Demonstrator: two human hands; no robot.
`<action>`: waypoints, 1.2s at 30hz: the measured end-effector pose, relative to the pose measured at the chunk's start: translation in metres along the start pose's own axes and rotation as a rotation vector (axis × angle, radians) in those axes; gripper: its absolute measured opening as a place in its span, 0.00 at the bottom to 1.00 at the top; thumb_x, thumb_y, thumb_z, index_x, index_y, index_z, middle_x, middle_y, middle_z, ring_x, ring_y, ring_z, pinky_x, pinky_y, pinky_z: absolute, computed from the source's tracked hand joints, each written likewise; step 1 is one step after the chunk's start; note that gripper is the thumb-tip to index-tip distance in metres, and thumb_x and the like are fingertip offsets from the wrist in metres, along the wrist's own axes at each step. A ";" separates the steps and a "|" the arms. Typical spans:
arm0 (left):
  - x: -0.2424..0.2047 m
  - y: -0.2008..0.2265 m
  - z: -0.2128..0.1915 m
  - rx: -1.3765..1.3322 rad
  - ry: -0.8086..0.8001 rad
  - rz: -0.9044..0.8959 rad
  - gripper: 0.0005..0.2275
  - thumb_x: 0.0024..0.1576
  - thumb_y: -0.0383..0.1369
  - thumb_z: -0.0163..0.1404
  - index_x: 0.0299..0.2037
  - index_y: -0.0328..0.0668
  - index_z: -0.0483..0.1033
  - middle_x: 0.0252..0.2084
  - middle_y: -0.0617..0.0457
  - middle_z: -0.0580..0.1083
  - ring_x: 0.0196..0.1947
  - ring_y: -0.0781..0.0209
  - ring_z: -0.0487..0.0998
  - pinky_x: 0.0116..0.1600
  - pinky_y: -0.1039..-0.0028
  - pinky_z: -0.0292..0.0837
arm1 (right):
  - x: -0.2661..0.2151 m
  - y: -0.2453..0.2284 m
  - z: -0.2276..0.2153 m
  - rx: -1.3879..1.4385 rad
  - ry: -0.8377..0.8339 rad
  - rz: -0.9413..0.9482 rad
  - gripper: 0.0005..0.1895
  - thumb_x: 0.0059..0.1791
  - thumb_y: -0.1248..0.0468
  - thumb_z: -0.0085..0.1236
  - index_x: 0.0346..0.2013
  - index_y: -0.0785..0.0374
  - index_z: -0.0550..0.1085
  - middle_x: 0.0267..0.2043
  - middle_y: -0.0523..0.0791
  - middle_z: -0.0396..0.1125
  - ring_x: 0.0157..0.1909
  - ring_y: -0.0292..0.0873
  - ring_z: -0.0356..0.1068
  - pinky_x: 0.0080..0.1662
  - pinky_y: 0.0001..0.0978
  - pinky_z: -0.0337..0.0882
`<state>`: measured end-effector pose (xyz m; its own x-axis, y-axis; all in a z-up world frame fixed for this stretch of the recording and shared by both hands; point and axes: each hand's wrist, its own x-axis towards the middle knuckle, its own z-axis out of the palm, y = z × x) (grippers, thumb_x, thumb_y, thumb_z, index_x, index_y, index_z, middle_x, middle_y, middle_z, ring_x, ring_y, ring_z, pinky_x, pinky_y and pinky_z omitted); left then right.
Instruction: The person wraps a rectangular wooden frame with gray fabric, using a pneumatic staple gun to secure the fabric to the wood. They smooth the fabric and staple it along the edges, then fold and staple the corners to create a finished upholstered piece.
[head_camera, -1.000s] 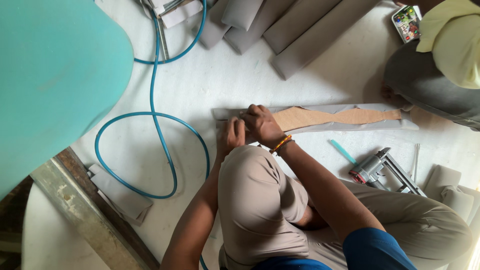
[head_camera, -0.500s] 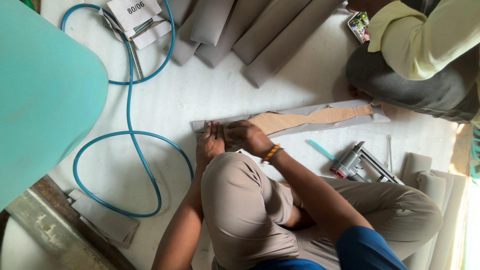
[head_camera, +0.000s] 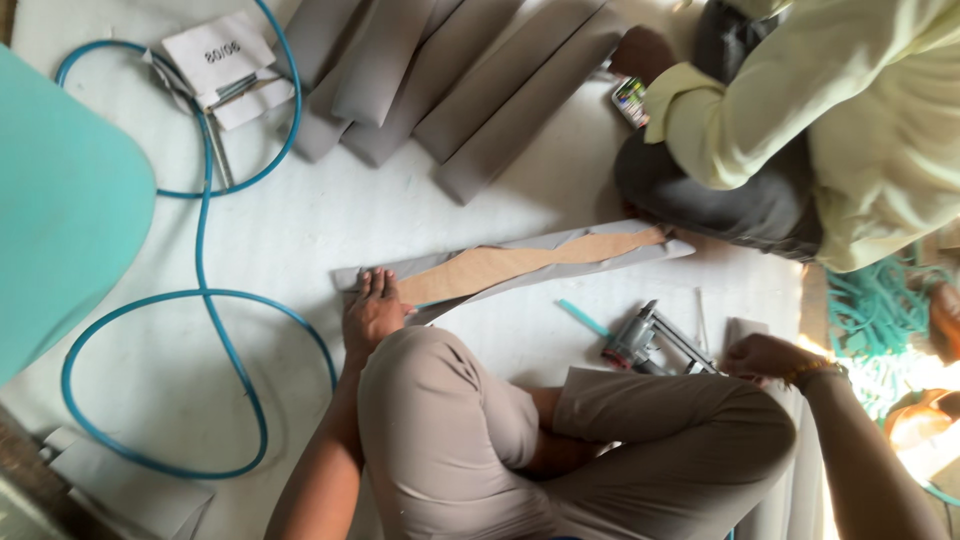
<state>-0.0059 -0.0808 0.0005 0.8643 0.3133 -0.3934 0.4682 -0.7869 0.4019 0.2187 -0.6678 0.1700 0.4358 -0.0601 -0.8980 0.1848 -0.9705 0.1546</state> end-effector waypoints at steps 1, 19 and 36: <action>0.001 0.001 -0.003 0.018 0.004 0.005 0.34 0.59 0.50 0.48 0.72 0.41 0.57 0.76 0.48 0.55 0.76 0.51 0.51 0.72 0.58 0.51 | 0.001 0.007 0.005 0.014 0.014 -0.002 0.17 0.47 0.52 0.63 0.36 0.64 0.82 0.33 0.49 0.77 0.38 0.46 0.77 0.46 0.39 0.76; -0.009 0.021 -0.025 0.121 0.032 -0.041 0.33 0.59 0.50 0.48 0.71 0.42 0.58 0.75 0.52 0.56 0.76 0.54 0.51 0.72 0.60 0.54 | 0.029 -0.039 0.102 0.160 0.206 -0.054 0.18 0.47 0.57 0.65 0.48 0.61 0.77 0.41 0.48 0.76 0.45 0.46 0.76 0.49 0.38 0.74; 0.003 0.005 0.016 0.096 0.320 0.007 0.26 0.59 0.40 0.51 0.67 0.38 0.68 0.70 0.48 0.67 0.72 0.53 0.63 0.65 0.58 0.61 | -0.086 -0.009 -0.048 0.202 0.358 -0.637 0.23 0.44 0.59 0.65 0.51 0.63 0.76 0.40 0.44 0.79 0.40 0.36 0.74 0.43 0.32 0.77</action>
<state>-0.0042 -0.0929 -0.0120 0.8885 0.4466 -0.1052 0.4556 -0.8314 0.3181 0.2215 -0.6426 0.2659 0.5650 0.5723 -0.5944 0.3465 -0.8184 -0.4586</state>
